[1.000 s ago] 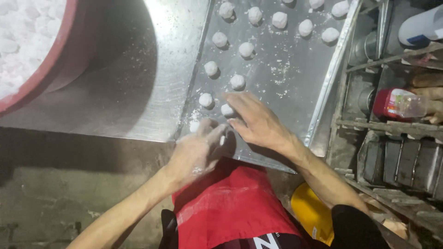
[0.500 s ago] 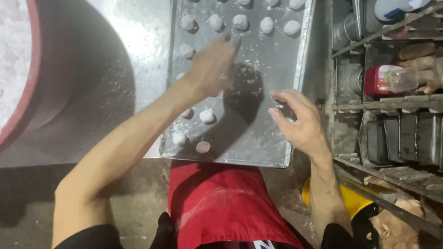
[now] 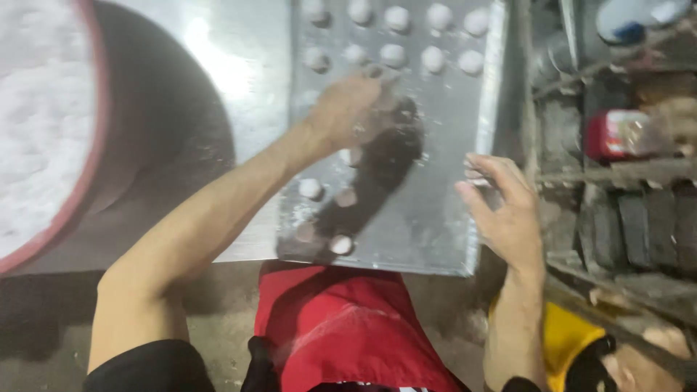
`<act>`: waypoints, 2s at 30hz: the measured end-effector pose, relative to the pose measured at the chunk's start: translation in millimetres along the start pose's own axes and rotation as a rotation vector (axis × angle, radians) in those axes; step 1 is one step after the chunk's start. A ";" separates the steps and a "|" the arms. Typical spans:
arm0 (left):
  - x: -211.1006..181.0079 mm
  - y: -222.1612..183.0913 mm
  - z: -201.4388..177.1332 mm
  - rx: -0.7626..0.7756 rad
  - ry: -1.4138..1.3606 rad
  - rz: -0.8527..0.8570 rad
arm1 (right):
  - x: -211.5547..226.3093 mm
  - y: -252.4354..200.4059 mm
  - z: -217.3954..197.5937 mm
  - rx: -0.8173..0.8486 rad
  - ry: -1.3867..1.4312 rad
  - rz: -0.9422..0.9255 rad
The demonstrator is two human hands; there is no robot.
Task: The person mixes white dough balls in a large red basin filled with white powder and places them one by one onto a metal baking tray.
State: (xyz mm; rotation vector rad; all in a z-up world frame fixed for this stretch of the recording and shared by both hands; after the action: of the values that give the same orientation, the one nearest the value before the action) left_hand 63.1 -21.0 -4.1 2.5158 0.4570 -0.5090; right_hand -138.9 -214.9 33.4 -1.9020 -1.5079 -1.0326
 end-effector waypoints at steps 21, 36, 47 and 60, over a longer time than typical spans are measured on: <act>432.7 -604.9 -349.5 -1.005 -0.202 -1.289 | 251.8 127.5 402.8 0.190 0.054 -0.089; 453.0 -496.7 -323.7 -0.381 -0.777 -1.135 | 297.3 159.3 436.8 0.065 -0.217 0.023; 494.6 -436.1 -324.2 -0.126 -1.155 -1.096 | 297.2 163.4 435.6 0.161 -0.270 0.034; 352.6 -298.7 -253.0 1.062 -0.757 -0.634 | 278.8 154.2 434.7 -0.025 -0.172 0.033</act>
State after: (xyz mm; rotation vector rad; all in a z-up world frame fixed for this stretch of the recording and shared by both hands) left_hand 312.9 435.3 -87.2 2.6780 0.8047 -2.3428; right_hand 147.5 241.2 13.3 -2.0709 -1.5578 -0.8966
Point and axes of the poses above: each hand's wrist, its own y-axis towards the middle knuckle, its own z-axis out of the palm, x = y × z, the point moved 4 cm from there along y, towards the middle knuckle, and after that the axes turned 6 degrees about z, right-handed, at the moved point
